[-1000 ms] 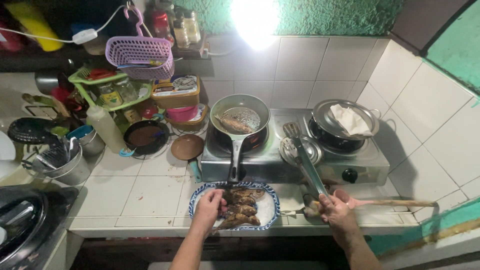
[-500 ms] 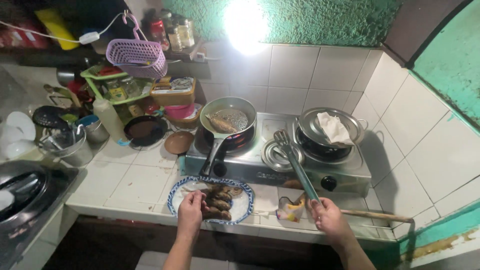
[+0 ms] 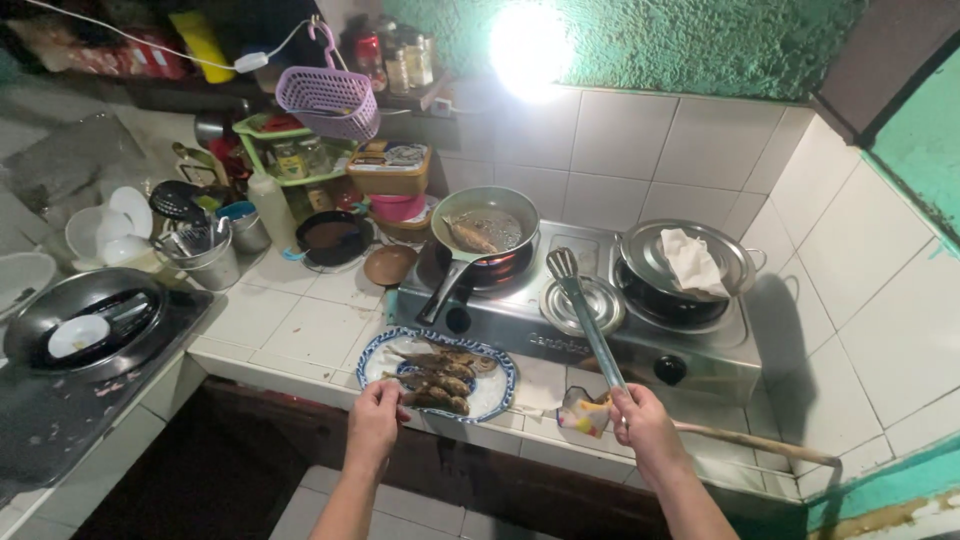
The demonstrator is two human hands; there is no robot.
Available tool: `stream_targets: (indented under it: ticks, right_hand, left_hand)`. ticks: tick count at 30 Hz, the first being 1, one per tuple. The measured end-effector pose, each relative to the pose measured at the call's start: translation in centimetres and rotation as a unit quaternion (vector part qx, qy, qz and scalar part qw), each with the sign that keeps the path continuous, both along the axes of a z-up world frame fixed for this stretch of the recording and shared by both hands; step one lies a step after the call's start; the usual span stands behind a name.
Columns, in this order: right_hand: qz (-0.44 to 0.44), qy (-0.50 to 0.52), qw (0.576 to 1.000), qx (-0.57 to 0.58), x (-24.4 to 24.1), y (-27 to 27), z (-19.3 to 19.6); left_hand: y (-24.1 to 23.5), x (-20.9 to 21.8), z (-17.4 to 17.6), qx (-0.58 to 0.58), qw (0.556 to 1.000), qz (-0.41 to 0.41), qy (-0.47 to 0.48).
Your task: Frying whole fish in a pan and transferring them to a plate using tongs.
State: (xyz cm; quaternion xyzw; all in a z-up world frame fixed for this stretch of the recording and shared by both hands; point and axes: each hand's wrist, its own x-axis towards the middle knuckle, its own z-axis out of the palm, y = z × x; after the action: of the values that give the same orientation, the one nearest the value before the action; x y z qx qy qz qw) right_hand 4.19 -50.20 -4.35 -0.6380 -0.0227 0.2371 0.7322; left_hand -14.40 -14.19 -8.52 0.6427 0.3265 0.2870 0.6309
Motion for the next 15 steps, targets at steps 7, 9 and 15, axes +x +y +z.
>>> stream_targets:
  ticks: [7, 9, 15]
  right_hand:
    - [-0.004, -0.022, 1.0, 0.016, 0.6, 1.5, -3.2]
    - [0.004, -0.033, 0.999, 0.013, 0.5, 2.3, -4.4]
    - [-0.058, -0.009, 0.998, -0.004, -4.8, 6.6, -3.0]
  left_hand:
    - [2.5, -0.3, 0.1, 0.004, 1.0, -0.02, 0.019]
    - [4.1, -0.5, -1.1, -0.029, 0.998, -0.051, 0.008]
    - [10.1, -1.7, -3.2, -0.014, 0.993, -0.116, -0.025]
